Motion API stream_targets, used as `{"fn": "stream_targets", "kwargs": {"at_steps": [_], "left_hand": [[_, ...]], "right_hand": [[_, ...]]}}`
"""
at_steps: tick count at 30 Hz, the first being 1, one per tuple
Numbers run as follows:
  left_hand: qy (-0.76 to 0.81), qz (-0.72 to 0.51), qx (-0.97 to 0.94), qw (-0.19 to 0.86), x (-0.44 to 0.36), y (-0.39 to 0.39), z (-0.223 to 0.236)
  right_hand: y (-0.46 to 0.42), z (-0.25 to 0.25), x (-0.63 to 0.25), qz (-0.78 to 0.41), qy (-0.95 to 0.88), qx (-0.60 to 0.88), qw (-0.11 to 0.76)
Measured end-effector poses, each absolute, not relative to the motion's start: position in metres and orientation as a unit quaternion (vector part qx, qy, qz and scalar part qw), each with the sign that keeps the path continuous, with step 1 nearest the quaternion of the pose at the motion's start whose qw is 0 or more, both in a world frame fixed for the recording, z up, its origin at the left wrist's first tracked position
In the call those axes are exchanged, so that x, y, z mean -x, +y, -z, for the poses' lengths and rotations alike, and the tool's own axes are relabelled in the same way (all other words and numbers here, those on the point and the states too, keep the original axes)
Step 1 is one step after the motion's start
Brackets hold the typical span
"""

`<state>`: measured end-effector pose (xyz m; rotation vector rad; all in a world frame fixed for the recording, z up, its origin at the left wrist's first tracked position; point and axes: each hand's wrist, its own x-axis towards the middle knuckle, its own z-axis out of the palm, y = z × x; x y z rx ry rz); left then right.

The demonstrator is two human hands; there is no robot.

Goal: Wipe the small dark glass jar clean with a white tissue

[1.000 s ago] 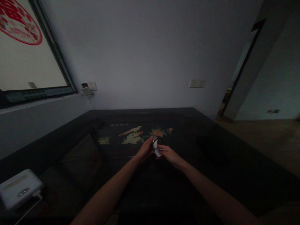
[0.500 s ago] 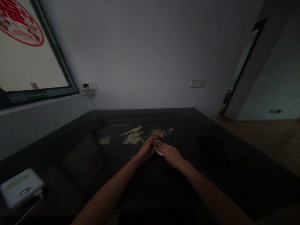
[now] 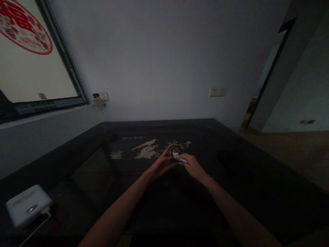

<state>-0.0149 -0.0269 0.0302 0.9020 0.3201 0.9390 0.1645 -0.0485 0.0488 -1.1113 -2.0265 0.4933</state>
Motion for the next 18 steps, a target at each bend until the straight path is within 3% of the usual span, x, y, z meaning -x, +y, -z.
{"fn": "stream_targets", "kwargs": {"at_steps": [9,18], "left_hand": [[0.227,-0.474,-0.476,0.705,0.012,-0.021,-0.017],[0.221,-0.504,-0.409,0.728,0.016,-0.018,-0.017]], "right_hand": [[-0.054,-0.057,-0.159,-0.353,-0.737,0.381,0.433],[-0.055,-0.052,-0.156,-0.331,-0.717,0.376,0.484]]}}
